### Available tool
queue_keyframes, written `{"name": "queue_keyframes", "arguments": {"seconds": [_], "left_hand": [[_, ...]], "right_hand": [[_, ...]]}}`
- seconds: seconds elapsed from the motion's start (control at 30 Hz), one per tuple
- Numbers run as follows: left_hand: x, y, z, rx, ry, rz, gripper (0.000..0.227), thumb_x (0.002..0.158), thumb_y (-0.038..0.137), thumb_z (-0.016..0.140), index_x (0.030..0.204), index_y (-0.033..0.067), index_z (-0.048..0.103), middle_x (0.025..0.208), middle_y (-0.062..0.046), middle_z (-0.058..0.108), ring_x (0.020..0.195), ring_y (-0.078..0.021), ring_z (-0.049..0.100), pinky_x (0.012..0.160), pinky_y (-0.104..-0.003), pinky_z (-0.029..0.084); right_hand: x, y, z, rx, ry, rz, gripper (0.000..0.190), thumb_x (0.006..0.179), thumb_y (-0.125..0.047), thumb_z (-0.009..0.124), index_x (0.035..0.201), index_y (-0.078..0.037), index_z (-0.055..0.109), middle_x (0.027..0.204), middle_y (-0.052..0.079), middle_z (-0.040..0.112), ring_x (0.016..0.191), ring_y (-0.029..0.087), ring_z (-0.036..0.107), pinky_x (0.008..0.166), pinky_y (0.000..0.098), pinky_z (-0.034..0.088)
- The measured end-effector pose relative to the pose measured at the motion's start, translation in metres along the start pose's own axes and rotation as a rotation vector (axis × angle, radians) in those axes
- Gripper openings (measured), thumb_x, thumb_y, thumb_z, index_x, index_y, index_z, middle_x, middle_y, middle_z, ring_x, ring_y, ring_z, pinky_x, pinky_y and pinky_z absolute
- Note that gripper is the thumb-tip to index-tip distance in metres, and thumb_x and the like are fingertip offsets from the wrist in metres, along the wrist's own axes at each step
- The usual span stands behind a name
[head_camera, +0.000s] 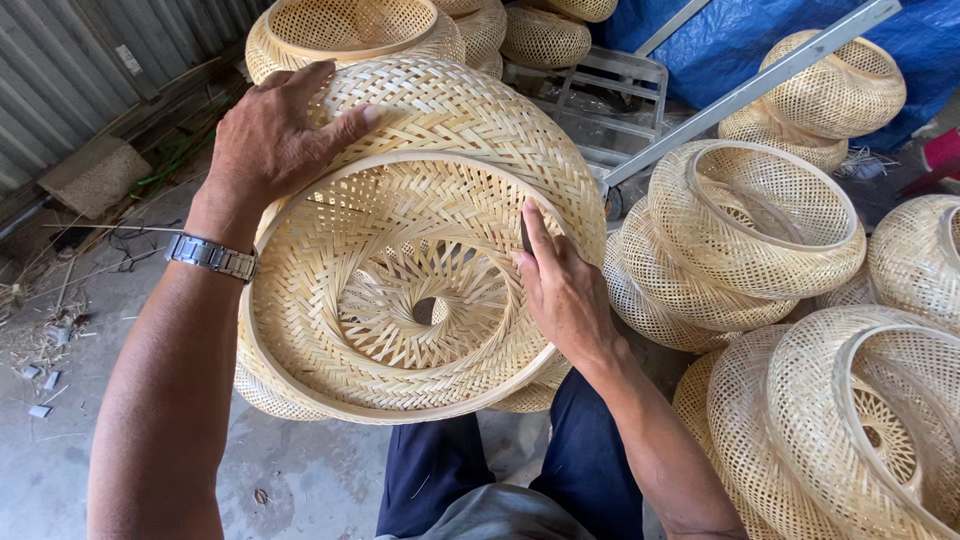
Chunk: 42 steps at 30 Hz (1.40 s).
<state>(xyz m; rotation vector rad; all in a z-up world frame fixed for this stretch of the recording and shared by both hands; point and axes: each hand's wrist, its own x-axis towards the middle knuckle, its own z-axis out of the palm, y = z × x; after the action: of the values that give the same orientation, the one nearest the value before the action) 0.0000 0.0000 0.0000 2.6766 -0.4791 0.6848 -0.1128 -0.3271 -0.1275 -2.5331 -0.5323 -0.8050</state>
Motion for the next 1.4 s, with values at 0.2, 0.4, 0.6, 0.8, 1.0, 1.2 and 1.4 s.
{"name": "queue_keyframes", "arguments": {"seconds": [0.2,0.4,0.6,0.8,1.0,1.2,1.4], "left_hand": [[-0.001,0.002,-0.001,0.007,0.014,0.015,0.101,0.087,0.09,0.05,0.147,0.0078,0.058,0.131,-0.026,0.064,0.118,-0.0417,0.064,0.094,-0.055,0.052],[-0.005,0.005,-0.005,-0.001,0.052,0.034,0.098,0.091,0.087,0.051,0.145,0.006,0.06,0.127,-0.026,0.066,0.116,-0.0412,0.065,0.093,-0.055,0.053],[-0.006,0.004,-0.006,-0.007,0.046,0.032,0.096,0.092,0.085,0.051,0.146,0.0058,0.06,0.129,-0.026,0.066,0.114,-0.0418,0.065,0.091,-0.055,0.052],[-0.008,0.005,-0.008,0.015,0.082,0.067,0.098,0.092,0.086,0.052,0.147,0.0052,0.06,0.129,-0.026,0.066,0.114,-0.0434,0.065,0.09,-0.055,0.053],[-0.008,0.005,-0.008,0.027,0.059,0.039,0.097,0.091,0.086,0.051,0.146,0.0062,0.059,0.125,-0.025,0.067,0.111,-0.0422,0.066,0.087,-0.054,0.054],[-0.01,0.004,-0.006,0.0,0.073,0.062,0.096,0.093,0.085,0.051,0.146,0.0063,0.06,0.127,-0.024,0.067,0.112,-0.0403,0.067,0.088,-0.054,0.054],[-0.011,-0.013,-0.006,0.006,0.093,0.096,0.095,0.097,0.086,0.05,0.149,0.0071,0.061,0.135,-0.026,0.064,0.119,-0.041,0.064,0.095,-0.054,0.052]], "right_hand": [[0.002,-0.001,0.004,-0.076,0.022,-0.032,0.068,0.101,-0.016,0.064,0.159,-0.005,0.029,0.088,0.02,0.066,0.062,0.022,0.065,0.048,0.0301,0.058],[-0.013,-0.01,0.012,0.14,-0.101,-0.132,0.057,0.108,-0.013,0.058,0.159,-0.008,0.033,0.079,0.01,0.064,0.052,0.016,0.058,0.037,0.0237,0.054],[-0.018,-0.006,0.002,0.347,-0.208,0.054,0.052,0.107,-0.014,0.052,0.156,-0.003,0.036,0.078,0.012,0.066,0.048,0.018,0.058,0.033,0.0252,0.048],[0.008,0.002,-0.01,-0.086,-0.091,0.007,0.053,0.104,-0.016,0.06,0.15,0.002,0.04,0.082,0.02,0.067,0.051,0.02,0.063,0.035,0.0254,0.052],[-0.015,-0.011,-0.025,0.371,0.032,-0.389,0.044,0.112,-0.02,0.054,0.151,-0.008,0.039,0.095,0.016,0.07,0.075,0.012,0.071,0.058,0.019,0.06],[0.001,-0.01,-0.006,0.132,0.009,-0.062,0.054,0.105,-0.011,0.06,0.154,0.001,0.039,0.08,0.018,0.065,0.05,0.017,0.056,0.032,0.0205,0.048],[-0.073,-0.044,-0.002,0.567,-0.168,-0.39,0.054,0.112,-0.017,0.052,0.161,-0.011,0.029,0.106,0.019,0.067,0.076,0.014,0.067,0.064,0.0213,0.062]]}}
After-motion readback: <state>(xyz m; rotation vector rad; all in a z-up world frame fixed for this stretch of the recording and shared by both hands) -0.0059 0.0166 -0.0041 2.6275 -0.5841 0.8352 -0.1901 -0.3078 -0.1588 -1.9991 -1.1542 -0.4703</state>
